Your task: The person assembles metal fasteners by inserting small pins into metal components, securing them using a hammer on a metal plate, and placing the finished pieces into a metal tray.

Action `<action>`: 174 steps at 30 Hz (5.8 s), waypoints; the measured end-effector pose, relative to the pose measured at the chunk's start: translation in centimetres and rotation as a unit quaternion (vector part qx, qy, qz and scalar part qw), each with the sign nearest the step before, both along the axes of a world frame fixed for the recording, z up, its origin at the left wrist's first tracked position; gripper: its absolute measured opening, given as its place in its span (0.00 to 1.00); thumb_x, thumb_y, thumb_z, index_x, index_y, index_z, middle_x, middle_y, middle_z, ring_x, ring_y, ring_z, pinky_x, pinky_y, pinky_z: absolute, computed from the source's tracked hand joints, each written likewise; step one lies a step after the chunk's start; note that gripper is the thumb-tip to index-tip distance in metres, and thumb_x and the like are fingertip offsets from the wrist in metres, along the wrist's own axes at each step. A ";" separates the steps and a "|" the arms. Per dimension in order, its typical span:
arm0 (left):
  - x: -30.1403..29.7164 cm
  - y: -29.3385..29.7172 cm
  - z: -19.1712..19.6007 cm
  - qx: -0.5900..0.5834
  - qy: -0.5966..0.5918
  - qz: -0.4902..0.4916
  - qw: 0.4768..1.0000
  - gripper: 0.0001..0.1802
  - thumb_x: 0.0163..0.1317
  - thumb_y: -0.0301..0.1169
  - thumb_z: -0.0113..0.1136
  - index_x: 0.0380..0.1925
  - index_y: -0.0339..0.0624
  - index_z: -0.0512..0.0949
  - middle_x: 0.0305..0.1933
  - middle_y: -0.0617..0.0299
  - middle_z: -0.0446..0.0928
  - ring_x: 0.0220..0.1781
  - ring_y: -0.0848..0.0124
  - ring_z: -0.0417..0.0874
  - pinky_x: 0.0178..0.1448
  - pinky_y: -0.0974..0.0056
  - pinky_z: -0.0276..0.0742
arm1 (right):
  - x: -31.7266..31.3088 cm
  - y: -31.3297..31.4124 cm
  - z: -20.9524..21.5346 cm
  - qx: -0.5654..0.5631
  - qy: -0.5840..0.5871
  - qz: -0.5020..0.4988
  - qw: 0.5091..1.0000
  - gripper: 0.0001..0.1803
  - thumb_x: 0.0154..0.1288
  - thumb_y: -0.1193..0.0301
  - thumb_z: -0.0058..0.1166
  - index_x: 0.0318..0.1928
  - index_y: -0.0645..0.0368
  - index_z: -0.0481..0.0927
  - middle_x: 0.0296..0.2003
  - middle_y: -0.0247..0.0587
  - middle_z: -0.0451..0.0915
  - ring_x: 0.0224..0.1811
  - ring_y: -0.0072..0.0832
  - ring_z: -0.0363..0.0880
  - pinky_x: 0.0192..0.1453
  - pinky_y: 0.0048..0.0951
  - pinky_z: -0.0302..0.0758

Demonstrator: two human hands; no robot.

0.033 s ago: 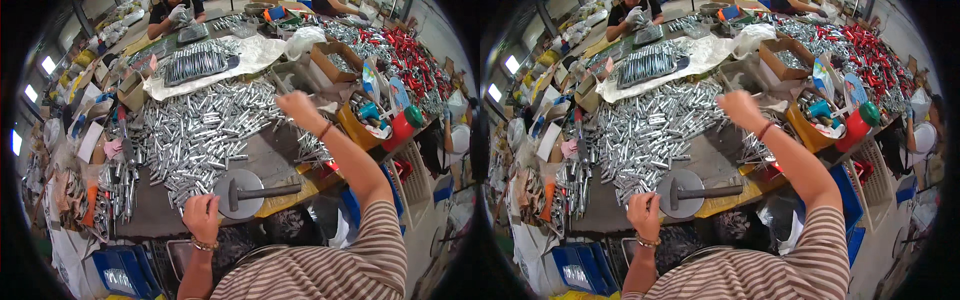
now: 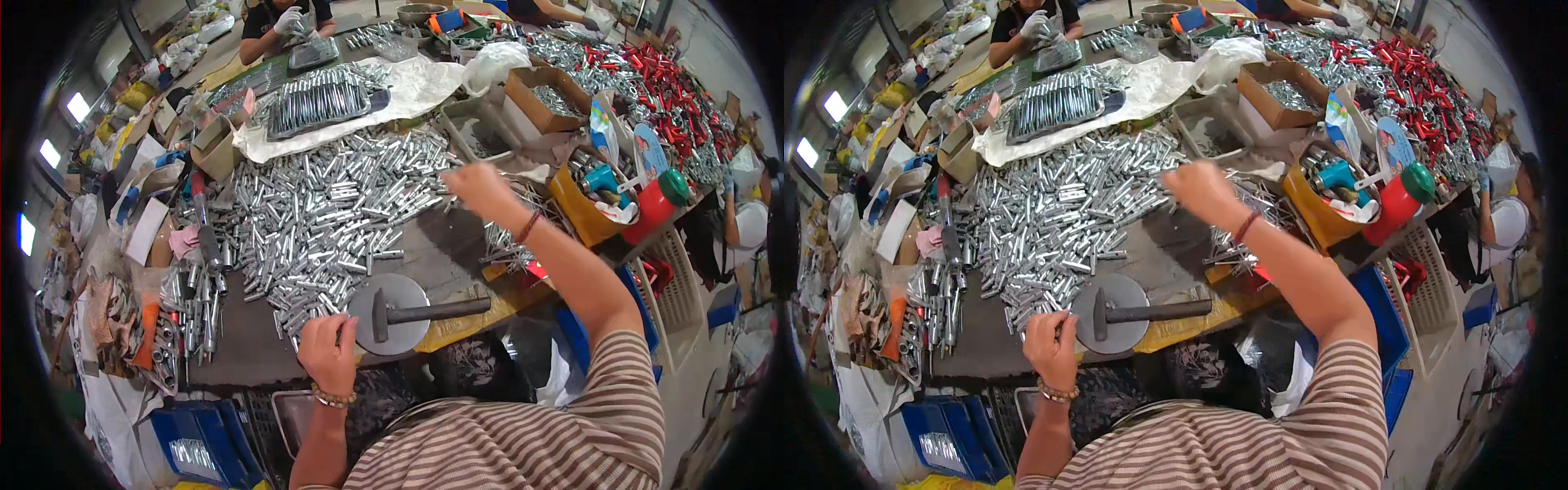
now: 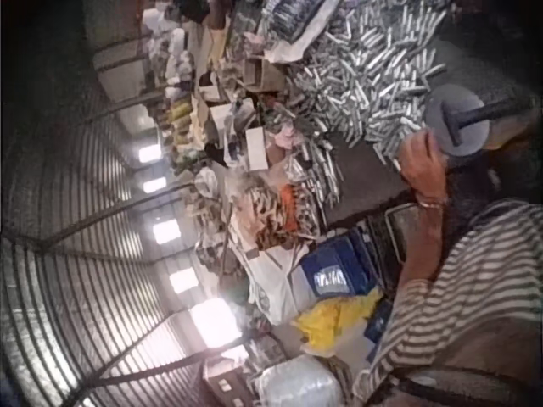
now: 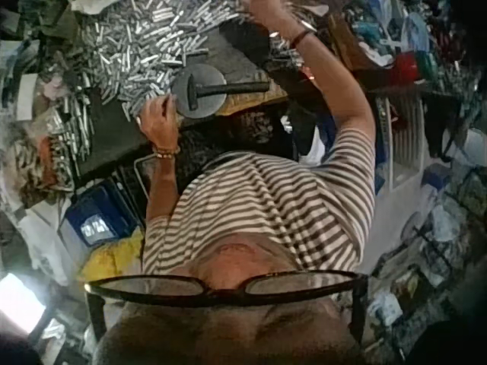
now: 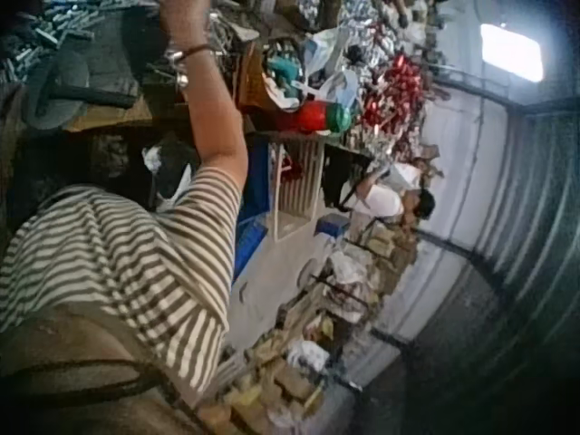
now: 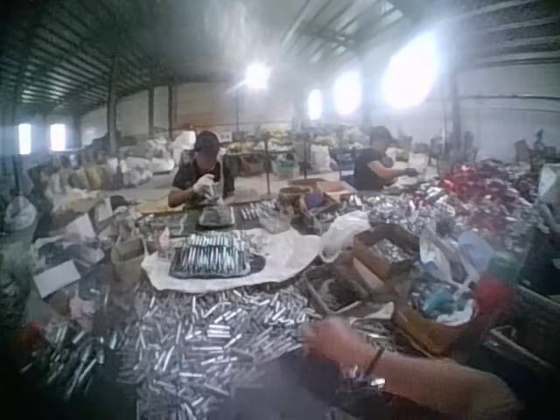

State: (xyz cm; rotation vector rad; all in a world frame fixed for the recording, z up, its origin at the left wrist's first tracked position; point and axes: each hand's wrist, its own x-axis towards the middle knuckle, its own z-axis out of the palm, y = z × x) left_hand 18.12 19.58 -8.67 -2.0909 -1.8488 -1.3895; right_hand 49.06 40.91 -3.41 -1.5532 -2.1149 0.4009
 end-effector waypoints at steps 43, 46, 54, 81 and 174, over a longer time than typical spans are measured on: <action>0.4 -0.2 -0.1 0.049 -0.026 -0.037 0.998 0.07 0.59 0.22 0.75 0.36 0.38 0.85 0.35 0.56 0.83 0.37 0.58 0.83 0.44 0.57 0.79 | 11.4 -20.0 -1.2 0.134 -0.149 -0.013 0.980 0.06 0.59 0.73 0.64 0.38 0.56 0.87 0.40 0.40 0.82 0.45 0.41 0.86 0.46 0.42 0.83; 1.1 -0.8 0.3 0.029 -0.079 -0.042 0.996 0.07 0.59 0.22 0.76 0.36 0.37 0.86 0.33 0.58 0.83 0.35 0.62 0.83 0.42 0.60 0.78 | 11.4 -20.1 -1.3 0.117 -0.195 -0.003 0.974 0.07 0.59 0.74 0.63 0.39 0.55 0.85 0.41 0.39 0.81 0.48 0.40 0.85 0.50 0.43 0.84; 3.0 -2.5 1.2 -0.086 -0.131 -0.149 0.976 0.09 0.56 0.22 0.77 0.36 0.37 0.86 0.35 0.58 0.82 0.35 0.65 0.82 0.40 0.62 0.78 | 6.0 -20.6 0.6 0.129 -0.002 0.061 0.990 0.09 0.57 0.76 0.68 0.38 0.58 0.82 0.34 0.43 0.81 0.44 0.45 0.83 0.47 0.45 0.80; 1.7 -2.3 2.6 -0.150 -0.051 -0.184 0.970 0.09 0.61 0.25 0.71 0.41 0.40 0.86 0.41 0.57 0.82 0.47 0.54 0.81 0.54 0.54 0.77 | -6.2 -19.5 -2.4 0.171 0.026 0.182 0.968 0.07 0.54 0.76 0.66 0.35 0.55 0.83 0.35 0.37 0.75 0.41 0.38 0.79 0.45 0.39 0.77; 1.6 -2.0 2.4 -0.152 -0.050 -0.171 0.972 0.05 0.59 0.25 0.73 0.36 0.40 0.87 0.38 0.59 0.80 0.46 0.57 0.81 0.51 0.56 0.77 | -0.1 -14.1 -1.5 0.127 -0.145 0.149 0.970 0.07 0.59 0.72 0.67 0.36 0.58 0.83 0.38 0.41 0.80 0.46 0.44 0.83 0.49 0.43 0.82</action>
